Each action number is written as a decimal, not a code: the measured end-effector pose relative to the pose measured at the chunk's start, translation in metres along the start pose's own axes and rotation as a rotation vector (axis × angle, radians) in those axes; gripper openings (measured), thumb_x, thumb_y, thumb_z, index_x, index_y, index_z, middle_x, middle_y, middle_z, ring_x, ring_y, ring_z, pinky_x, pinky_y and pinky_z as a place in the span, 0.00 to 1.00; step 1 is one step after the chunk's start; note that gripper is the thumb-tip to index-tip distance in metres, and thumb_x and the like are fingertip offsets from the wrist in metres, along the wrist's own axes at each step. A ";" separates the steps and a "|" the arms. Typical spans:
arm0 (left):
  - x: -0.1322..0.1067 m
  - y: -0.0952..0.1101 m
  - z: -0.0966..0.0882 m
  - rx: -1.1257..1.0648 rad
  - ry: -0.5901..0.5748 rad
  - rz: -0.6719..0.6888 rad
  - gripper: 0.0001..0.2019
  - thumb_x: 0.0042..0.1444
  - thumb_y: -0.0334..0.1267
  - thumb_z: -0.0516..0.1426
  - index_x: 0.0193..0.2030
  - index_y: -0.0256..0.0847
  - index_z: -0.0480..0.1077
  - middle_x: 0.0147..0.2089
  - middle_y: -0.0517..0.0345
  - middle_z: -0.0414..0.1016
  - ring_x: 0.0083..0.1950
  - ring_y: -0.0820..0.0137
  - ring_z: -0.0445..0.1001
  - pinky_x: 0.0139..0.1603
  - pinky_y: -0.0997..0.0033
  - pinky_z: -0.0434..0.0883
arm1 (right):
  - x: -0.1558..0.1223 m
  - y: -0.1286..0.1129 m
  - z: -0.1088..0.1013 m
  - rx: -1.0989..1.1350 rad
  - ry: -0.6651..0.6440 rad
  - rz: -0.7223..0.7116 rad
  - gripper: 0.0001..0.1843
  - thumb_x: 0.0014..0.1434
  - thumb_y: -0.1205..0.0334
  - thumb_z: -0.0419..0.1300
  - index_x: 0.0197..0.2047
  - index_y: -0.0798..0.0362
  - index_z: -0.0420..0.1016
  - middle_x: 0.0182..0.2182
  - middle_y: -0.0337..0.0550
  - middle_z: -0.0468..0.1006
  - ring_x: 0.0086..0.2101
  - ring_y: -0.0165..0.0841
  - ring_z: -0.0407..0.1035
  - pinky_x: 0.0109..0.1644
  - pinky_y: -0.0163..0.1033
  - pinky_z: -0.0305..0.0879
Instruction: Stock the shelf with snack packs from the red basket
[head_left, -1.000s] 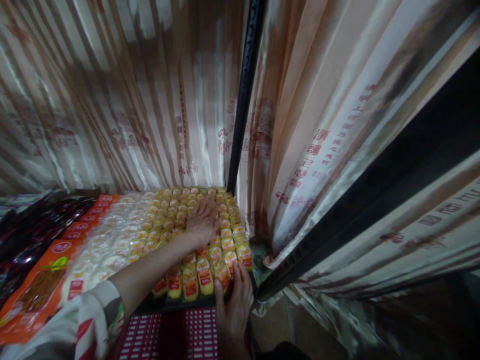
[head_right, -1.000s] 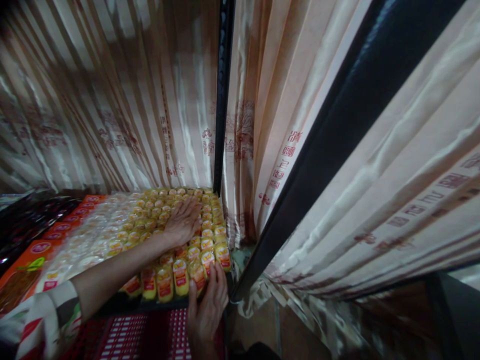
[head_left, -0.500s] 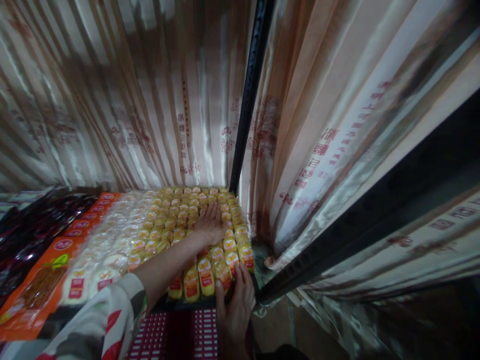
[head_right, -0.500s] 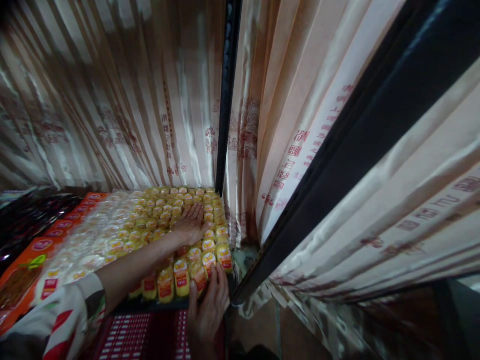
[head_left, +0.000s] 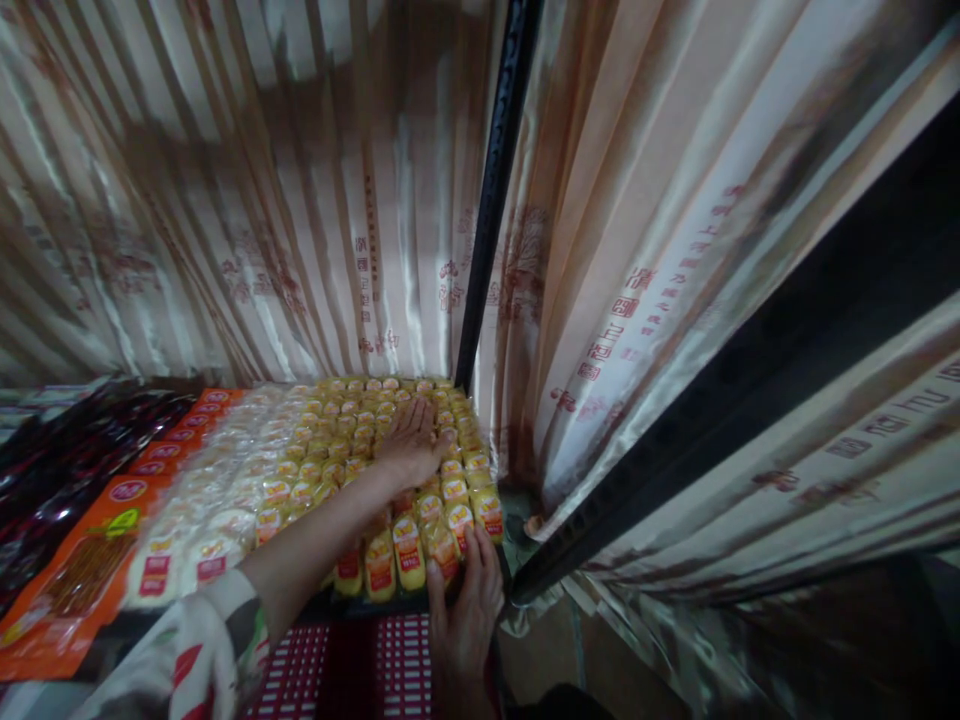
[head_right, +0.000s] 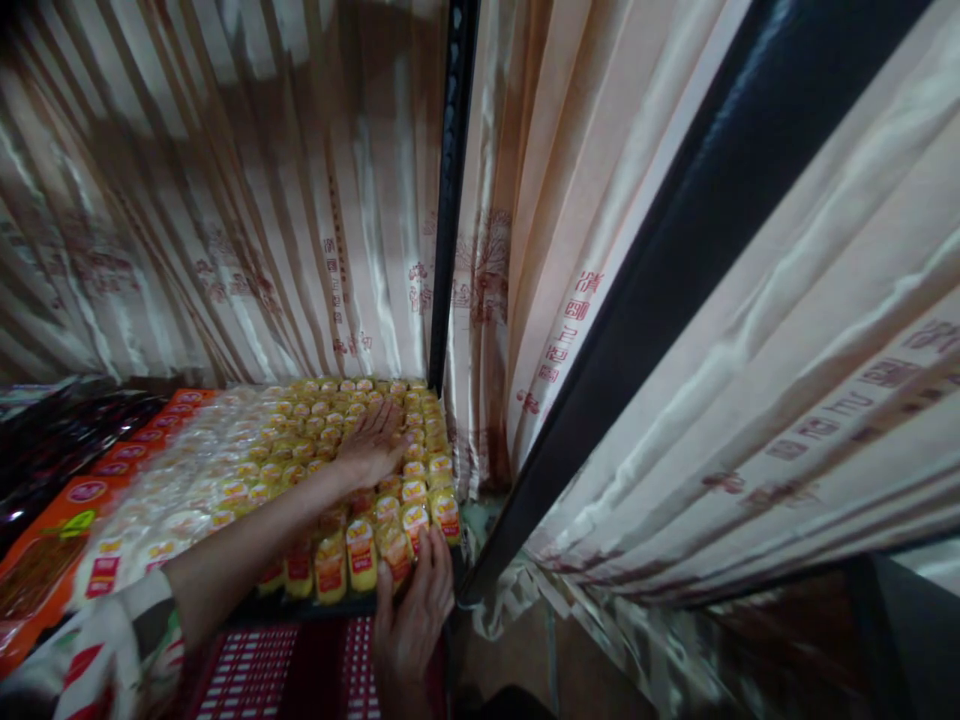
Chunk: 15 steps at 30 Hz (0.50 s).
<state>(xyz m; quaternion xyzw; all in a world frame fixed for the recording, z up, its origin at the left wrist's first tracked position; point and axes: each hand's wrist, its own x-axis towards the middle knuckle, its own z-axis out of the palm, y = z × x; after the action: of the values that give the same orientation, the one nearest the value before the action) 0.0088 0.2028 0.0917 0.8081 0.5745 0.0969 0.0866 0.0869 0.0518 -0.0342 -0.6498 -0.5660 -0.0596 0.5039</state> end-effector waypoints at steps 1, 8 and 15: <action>-0.012 0.000 -0.006 -0.004 0.025 0.008 0.32 0.63 0.52 0.35 0.66 0.32 0.47 0.70 0.46 0.43 0.70 0.62 0.39 0.69 0.53 0.42 | 0.000 0.000 0.000 0.003 -0.003 0.002 0.29 0.62 0.50 0.50 0.61 0.57 0.55 0.56 0.59 0.63 0.56 0.46 0.56 0.54 0.53 0.56; -0.154 0.001 0.021 0.018 0.279 0.279 0.30 0.64 0.45 0.42 0.68 0.35 0.37 0.70 0.47 0.45 0.70 0.63 0.42 0.65 0.56 0.56 | -0.002 0.001 0.002 -0.004 0.000 0.011 0.30 0.62 0.49 0.47 0.62 0.57 0.53 0.57 0.59 0.61 0.57 0.46 0.55 0.55 0.55 0.55; -0.218 -0.008 0.116 -0.002 0.419 0.428 0.33 0.63 0.44 0.44 0.69 0.35 0.31 0.62 0.45 0.63 0.64 0.61 0.59 0.58 0.60 0.64 | -0.007 0.006 0.001 0.012 -0.058 0.006 0.30 0.64 0.50 0.43 0.64 0.57 0.50 0.60 0.59 0.57 0.60 0.46 0.50 0.57 0.58 0.53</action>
<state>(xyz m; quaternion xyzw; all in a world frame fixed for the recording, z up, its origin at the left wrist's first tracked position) -0.0392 -0.0043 -0.0345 0.8732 0.3962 0.2782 -0.0557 0.0890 0.0487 -0.0427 -0.6499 -0.5789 -0.0359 0.4912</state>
